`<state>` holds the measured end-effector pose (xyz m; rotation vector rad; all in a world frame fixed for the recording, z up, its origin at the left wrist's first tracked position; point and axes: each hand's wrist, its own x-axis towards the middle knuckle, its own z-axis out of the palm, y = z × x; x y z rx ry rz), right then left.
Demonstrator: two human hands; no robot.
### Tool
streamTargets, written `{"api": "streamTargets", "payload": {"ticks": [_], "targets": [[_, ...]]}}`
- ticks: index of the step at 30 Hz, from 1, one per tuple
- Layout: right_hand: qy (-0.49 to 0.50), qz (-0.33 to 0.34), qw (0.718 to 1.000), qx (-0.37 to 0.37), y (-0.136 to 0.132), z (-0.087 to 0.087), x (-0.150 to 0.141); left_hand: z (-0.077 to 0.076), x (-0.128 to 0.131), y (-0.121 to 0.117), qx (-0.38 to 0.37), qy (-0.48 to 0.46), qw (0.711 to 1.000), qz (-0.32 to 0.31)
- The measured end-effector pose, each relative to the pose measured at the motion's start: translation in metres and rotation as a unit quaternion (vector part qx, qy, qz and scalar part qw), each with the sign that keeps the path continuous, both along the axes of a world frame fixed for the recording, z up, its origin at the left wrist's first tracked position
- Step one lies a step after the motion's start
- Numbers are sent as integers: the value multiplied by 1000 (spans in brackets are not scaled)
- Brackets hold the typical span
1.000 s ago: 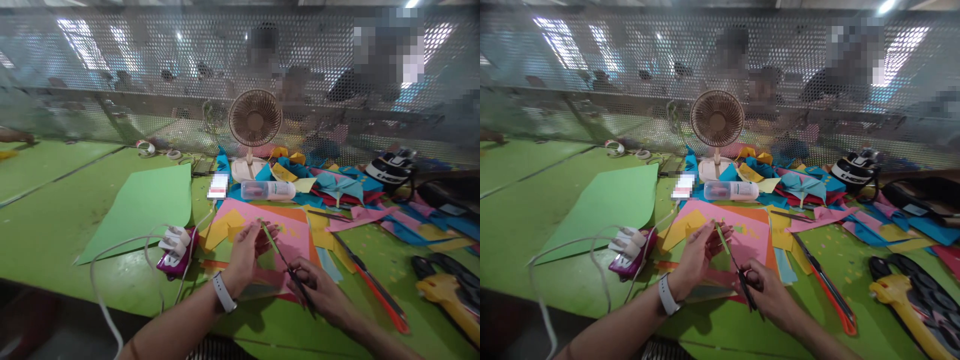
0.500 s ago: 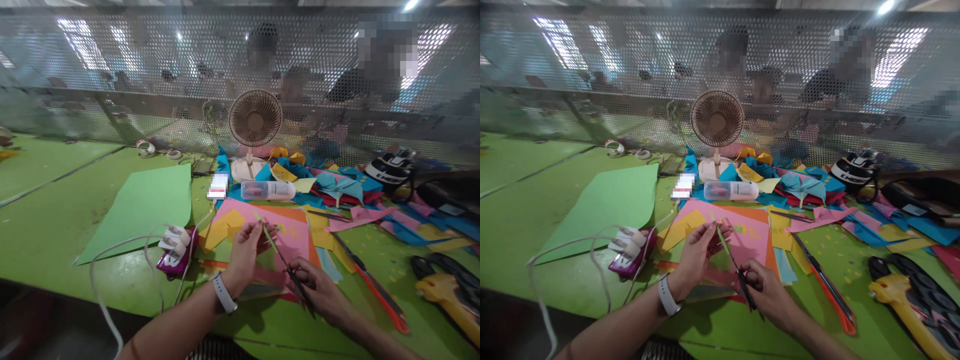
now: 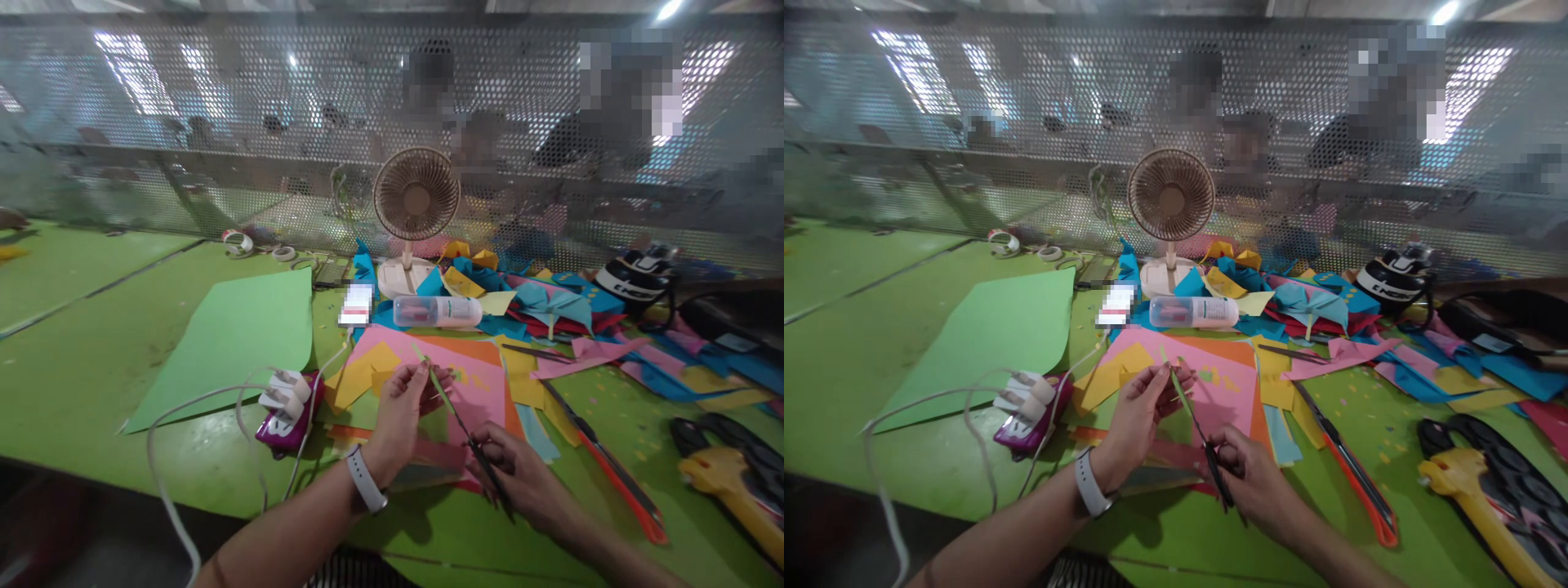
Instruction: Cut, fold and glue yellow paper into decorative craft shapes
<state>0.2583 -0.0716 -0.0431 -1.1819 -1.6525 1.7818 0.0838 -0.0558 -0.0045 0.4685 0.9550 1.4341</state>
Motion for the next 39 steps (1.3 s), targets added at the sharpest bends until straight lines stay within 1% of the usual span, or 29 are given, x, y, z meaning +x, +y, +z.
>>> {"api": "streamTargets", "payload": {"ticks": [3,8,12,17,24,27,32,39], "targets": [[-4,-2,1000,-7,1,-1,1,-1,0,0,-7,3,1000,1],[4,-5,1000,-4,2,1,1,-6,1,0,20,18,1000,-10],[6,-5,1000,-6,3,2,1,-9,1,-2,29,20,999,-22],[14,-6,1000,-11,2,3,1,-7,1,-3,20,21,999,-28],[8,-4,1000,-2,3,-4,1,-7,1,-3,17,21,999,-29],[-2,-12,1000,-3,3,-2,0,-6,1,-3,11,30,999,-31],[10,-13,1000,-8,4,1,0,-4,2,-3,-2,45,998,-45],[16,-5,1000,1,3,-4,2,-4,3,-4,0,43,998,-48]]}}
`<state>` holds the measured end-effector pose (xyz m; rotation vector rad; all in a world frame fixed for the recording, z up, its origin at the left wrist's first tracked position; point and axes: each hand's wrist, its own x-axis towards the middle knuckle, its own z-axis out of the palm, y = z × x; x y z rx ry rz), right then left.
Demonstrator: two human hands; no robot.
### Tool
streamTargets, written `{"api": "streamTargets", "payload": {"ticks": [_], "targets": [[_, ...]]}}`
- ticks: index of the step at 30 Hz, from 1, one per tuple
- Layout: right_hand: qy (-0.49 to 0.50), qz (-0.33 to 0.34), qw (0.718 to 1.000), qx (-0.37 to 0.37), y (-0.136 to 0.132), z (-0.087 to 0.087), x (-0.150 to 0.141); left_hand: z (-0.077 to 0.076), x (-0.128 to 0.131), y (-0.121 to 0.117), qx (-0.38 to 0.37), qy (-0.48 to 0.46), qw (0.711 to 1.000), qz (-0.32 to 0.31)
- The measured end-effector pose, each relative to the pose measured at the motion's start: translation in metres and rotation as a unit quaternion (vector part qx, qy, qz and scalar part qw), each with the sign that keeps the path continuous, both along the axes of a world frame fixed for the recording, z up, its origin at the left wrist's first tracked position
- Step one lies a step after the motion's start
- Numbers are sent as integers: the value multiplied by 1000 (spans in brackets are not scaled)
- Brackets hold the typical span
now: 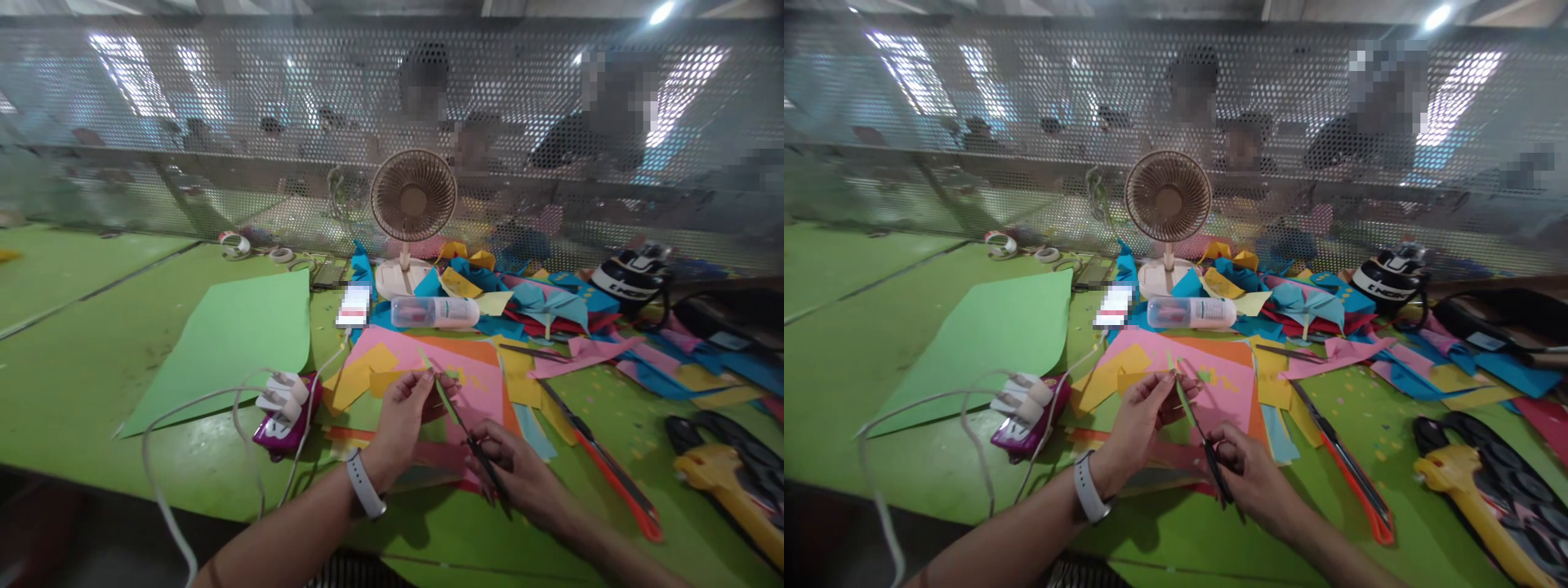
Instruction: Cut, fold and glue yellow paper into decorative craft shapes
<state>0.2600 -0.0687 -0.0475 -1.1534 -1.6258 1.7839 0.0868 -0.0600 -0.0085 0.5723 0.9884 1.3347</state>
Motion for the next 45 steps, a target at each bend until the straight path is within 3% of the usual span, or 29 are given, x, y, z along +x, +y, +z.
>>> {"api": "streamTargets", "payload": {"ticks": [12,25,45], "targets": [[-5,6,1000,13,-1,-1,1,-2,-5,7,-1,-34,999,31],[-3,-11,1000,-18,0,8,-2,-6,-2,4,24,-22,999,15],[-7,-1,1000,6,-2,2,0,-3,-2,5,3,-30,999,17]]}}
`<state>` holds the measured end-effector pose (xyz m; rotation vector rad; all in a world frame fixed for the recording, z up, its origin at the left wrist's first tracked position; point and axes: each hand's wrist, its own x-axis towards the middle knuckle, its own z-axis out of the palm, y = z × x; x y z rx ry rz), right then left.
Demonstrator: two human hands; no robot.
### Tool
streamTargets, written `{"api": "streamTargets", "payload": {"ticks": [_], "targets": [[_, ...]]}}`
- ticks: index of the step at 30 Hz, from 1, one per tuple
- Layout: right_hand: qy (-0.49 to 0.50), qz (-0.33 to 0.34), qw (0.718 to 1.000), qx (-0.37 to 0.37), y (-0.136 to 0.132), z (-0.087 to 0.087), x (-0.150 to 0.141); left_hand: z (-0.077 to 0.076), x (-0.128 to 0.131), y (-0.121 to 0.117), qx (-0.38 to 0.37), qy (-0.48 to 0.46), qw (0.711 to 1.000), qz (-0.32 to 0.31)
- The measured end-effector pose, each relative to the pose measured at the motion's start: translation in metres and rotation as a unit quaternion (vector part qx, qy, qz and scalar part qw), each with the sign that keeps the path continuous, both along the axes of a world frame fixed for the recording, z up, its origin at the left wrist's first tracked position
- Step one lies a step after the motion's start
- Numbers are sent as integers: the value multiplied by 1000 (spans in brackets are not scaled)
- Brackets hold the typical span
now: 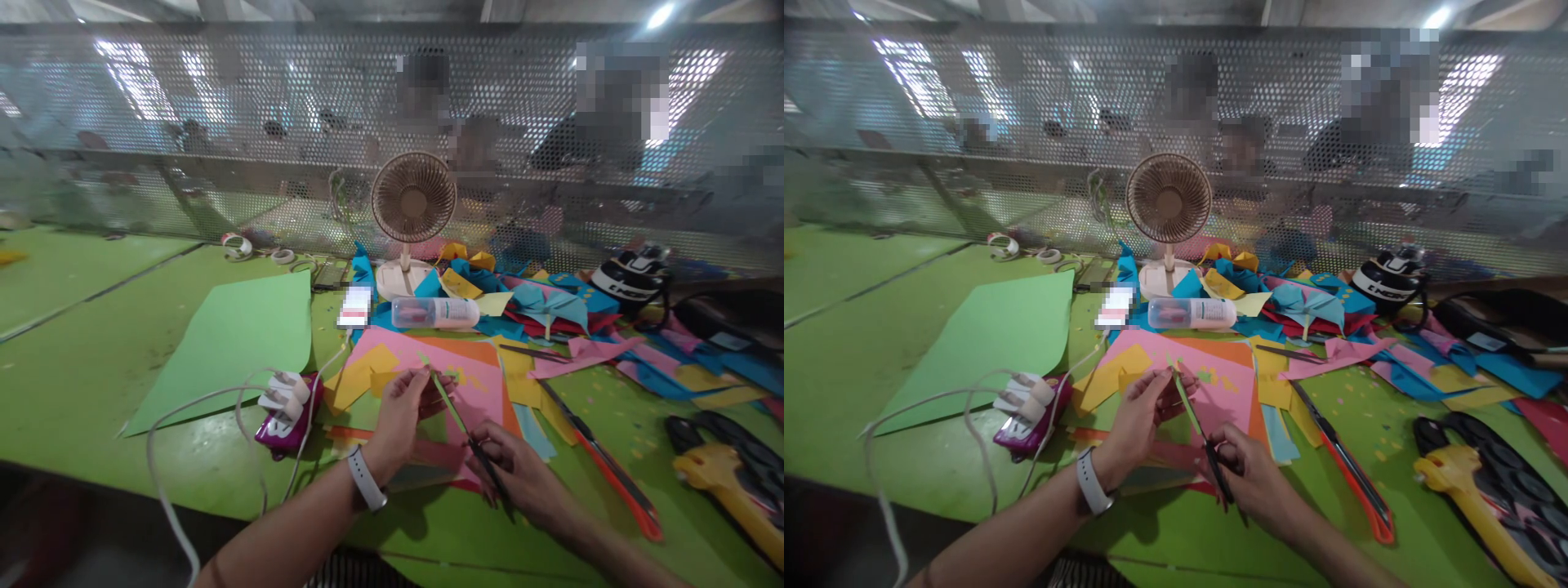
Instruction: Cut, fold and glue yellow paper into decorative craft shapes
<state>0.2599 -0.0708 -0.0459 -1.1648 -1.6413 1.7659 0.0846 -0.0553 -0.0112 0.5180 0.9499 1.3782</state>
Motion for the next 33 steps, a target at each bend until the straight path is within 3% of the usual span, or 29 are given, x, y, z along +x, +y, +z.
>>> {"api": "streamTargets", "payload": {"ticks": [12,33], "targets": [[7,-6,999,-30,-1,6,0,5,-1,-1,0,24,1000,9],[9,3,1000,-10,0,7,-1,4,2,-2,-12,8,1000,11]]}}
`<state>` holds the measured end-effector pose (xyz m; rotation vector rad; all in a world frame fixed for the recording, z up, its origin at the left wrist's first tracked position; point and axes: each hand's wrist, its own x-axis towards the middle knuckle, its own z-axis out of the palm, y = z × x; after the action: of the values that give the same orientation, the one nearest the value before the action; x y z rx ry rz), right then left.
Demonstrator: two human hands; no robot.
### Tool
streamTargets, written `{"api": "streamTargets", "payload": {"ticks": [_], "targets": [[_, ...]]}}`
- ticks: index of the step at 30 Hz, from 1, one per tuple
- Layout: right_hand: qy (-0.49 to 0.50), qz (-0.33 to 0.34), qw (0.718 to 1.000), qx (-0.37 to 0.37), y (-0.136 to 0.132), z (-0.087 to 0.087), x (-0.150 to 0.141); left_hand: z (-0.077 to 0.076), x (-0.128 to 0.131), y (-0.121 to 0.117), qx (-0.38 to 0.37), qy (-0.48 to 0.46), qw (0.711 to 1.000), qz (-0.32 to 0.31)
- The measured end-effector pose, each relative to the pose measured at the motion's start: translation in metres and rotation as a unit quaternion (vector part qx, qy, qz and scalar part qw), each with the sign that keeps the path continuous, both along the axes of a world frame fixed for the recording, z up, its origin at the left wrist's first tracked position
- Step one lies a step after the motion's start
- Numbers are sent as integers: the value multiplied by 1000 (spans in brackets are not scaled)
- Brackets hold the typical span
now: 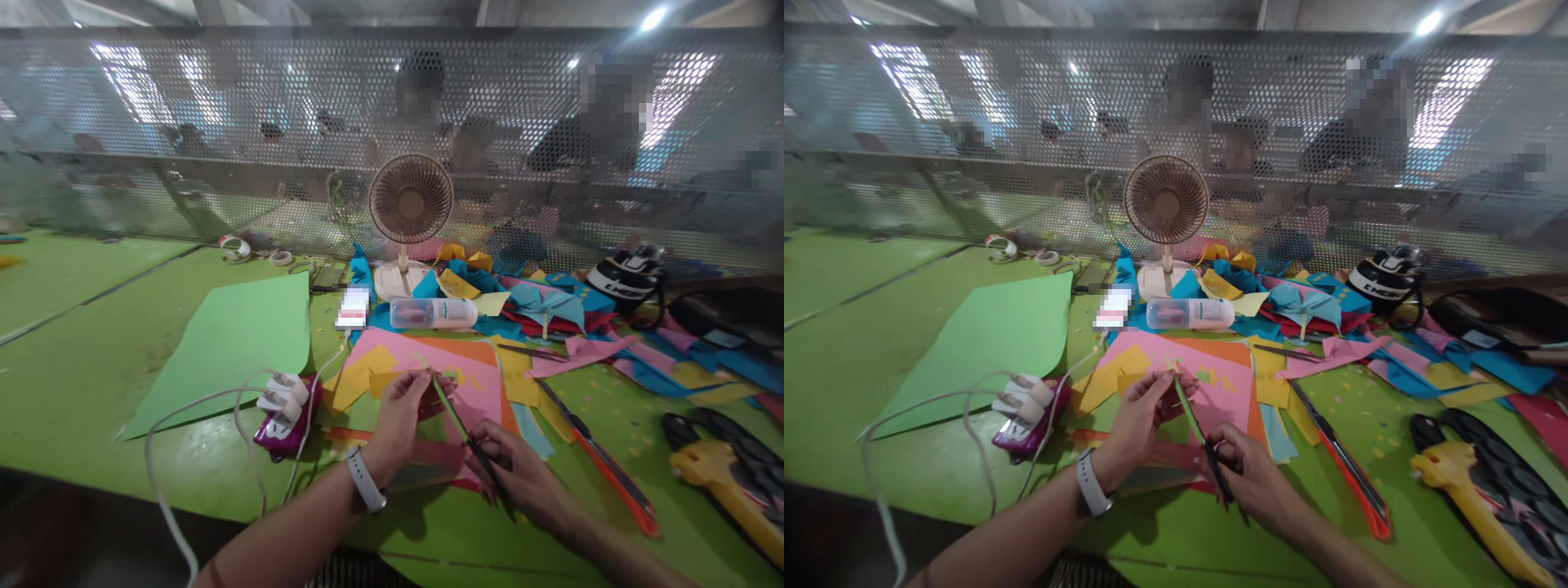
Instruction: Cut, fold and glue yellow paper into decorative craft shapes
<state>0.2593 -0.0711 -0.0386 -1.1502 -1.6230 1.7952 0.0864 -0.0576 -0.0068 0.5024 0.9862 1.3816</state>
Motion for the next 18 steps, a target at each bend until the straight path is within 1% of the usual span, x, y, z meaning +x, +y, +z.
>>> {"api": "streamTargets", "payload": {"ticks": [6,13,18], "targets": [[-22,-4,1000,9,0,0,-1,-4,-3,2,8,3,1000,-5],[-19,-5,1000,-1,0,3,-1,-3,-3,1,7,13,1000,-3],[3,-9,1000,-1,1,-1,0,-4,-1,0,12,20,1000,-14]]}}
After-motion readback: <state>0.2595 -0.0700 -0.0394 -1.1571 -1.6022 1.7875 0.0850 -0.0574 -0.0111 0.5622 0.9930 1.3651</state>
